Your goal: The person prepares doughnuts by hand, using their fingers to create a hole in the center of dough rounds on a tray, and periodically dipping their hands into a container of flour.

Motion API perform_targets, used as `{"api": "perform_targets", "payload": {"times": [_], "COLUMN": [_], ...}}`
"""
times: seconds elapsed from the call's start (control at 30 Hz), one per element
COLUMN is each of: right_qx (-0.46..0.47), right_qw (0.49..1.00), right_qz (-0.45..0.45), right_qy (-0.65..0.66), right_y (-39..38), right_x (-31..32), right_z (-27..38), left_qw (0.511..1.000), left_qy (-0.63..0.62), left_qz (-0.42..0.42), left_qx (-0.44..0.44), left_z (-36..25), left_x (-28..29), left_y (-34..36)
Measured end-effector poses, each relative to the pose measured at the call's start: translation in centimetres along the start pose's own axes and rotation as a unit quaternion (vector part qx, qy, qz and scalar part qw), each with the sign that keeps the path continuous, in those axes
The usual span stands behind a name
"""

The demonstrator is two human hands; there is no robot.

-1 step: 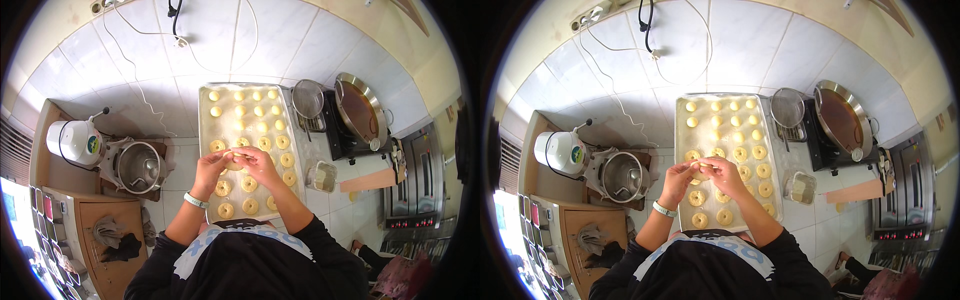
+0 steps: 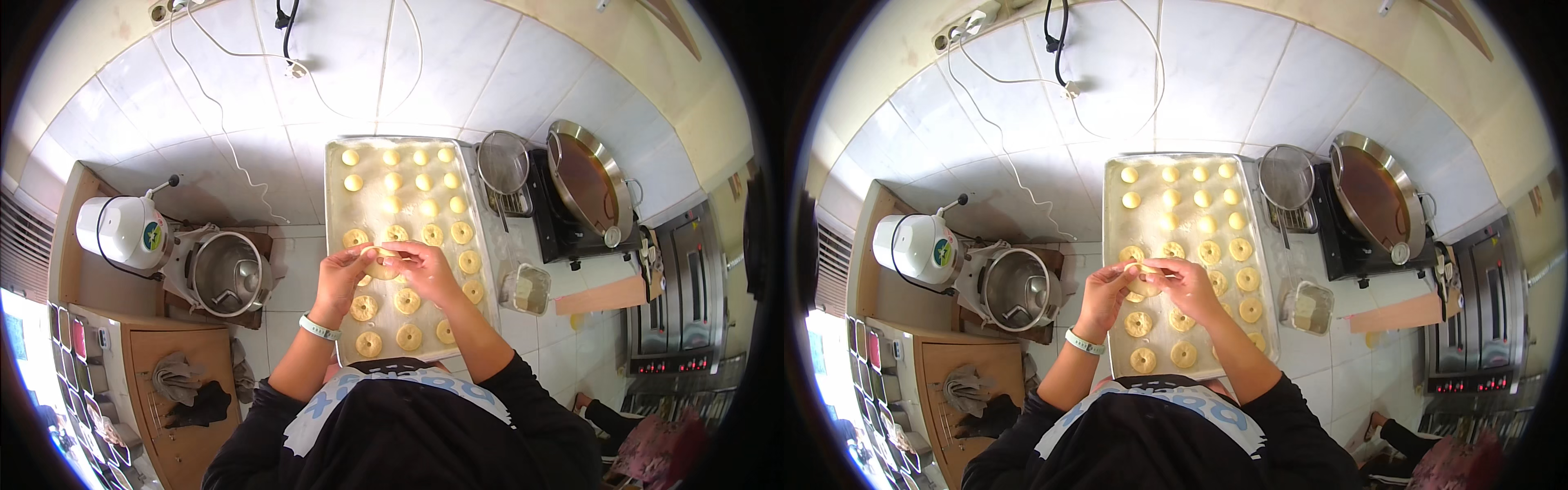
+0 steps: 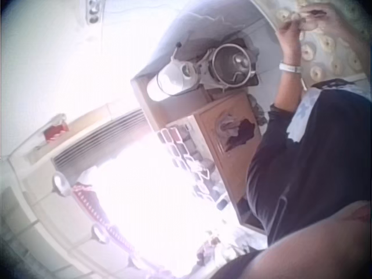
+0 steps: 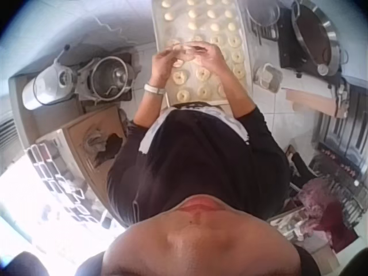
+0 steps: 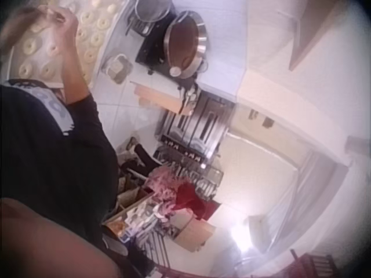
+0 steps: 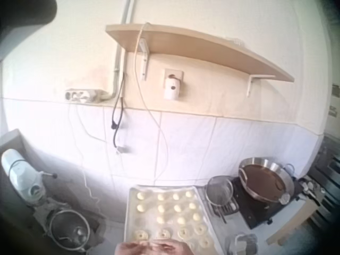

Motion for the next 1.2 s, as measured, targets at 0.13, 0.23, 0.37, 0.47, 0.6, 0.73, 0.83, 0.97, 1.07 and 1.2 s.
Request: {"api": "perform_targets", "payload": {"times": [0.13,0.23,0.37,0.47,0.6,0.73,0.83,0.97,1.07,1.2], "right_qx": [-0.045,-0.011,-0.068,-0.047,-0.085,-0.073,-0.111,-0.092,-0.098,-0.081], "right_qw": [0.999,0.999,0.996,0.998,0.993,0.996,0.993,0.995,0.993,0.996], "right_qz": [0.004,0.013,0.021,0.015,0.023,0.019,-0.002,-0.011,0.035,-0.007], "right_qy": [0.013,-0.033,0.056,0.038,0.076,0.05,0.028,0.035,0.058,0.041], "right_y": [0.0,-0.4,-0.4,-0.7,-0.7,-0.8,-0.9,-1.2,-1.5,-1.5], "right_x": [0.5,-0.2,0.7,0.5,1.1,0.5,2.1,1.9,1.3,2.4], "right_z": [-0.4,0.6,-0.4,-0.7,-0.2,-0.5,-1.3,-1.0,-0.7,-0.8], "left_qw": [0.998,0.997,0.999,0.998,0.998,0.997,0.999,0.994,0.995,0.993], "left_qy": [-0.015,0.064,0.029,0.031,0.038,0.04,0.023,-0.001,0.044,0.038], "left_qz": [0.039,0.014,0.013,0.033,0.018,0.032,0.017,0.057,0.026,0.039], "left_qx": [0.04,0.034,0.013,0.054,0.035,0.05,0.026,0.094,0.089,0.105], "left_z": [-0.3,0.2,-0.2,0.9,0.5,1.1,0.6,1.8,1.7,1.8], "left_x": [-1.6,-0.3,-0.9,-1.4,-0.9,-1.6,-1.2,-2.2,-1.1,-1.7], "left_y": [-0.5,-0.1,-0.2,-0.2,-0.2,0.0,0.0,-0.2,-0.1,-0.2]}}
Point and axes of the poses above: each hand's wrist, its own y-axis towards the middle knuckle, its own x-axis out of the back of the hand, z = x × y, the point moved 8 cm from there along y, towards the middle knuckle, and after that the axes turned 6 degrees about -x, right-handed, at the moved point
